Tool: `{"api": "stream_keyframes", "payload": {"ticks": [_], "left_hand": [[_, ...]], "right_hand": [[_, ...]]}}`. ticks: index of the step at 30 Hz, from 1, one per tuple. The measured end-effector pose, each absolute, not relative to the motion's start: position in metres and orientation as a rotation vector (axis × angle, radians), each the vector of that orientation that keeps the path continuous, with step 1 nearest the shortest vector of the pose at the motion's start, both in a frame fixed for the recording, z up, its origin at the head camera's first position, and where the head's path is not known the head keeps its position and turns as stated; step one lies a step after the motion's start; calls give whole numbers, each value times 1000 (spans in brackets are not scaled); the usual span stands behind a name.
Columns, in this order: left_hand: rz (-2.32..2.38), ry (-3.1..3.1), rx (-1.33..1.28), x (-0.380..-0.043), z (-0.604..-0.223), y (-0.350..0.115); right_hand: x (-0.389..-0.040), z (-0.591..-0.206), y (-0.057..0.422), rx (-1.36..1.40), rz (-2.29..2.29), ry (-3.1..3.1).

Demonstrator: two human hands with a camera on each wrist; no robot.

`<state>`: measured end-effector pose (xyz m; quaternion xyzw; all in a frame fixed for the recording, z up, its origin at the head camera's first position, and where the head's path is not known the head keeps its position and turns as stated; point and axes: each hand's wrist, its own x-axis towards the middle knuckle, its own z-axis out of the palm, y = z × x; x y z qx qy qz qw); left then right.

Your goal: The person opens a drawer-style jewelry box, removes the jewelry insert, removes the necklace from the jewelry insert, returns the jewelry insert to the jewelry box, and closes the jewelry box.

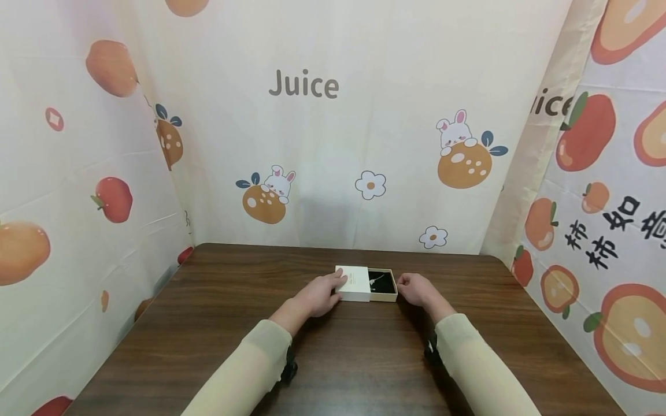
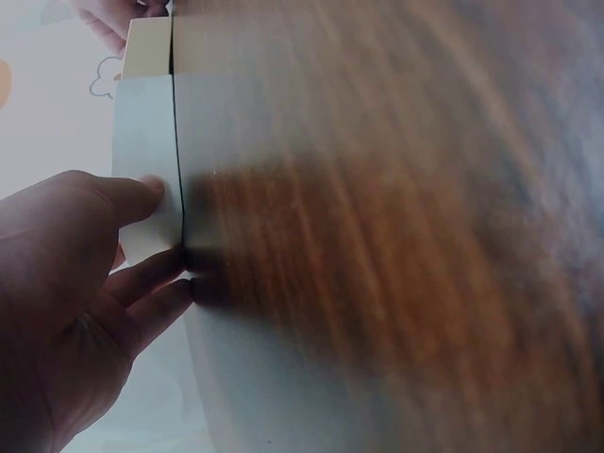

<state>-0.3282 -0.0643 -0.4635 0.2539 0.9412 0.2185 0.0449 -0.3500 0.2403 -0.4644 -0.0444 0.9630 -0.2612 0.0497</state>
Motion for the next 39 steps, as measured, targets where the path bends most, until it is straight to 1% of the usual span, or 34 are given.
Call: {"api": "stream_keyframes", "payload": {"ticks": [8, 39], "left_hand": [[653, 2879, 787, -329, -464, -64], [655, 2889, 794, -330, -467, -63]], "right_hand": [[-350, -463, 241, -155, -776, 2954], [-349, -463, 246, -69, -816, 2917]]}}
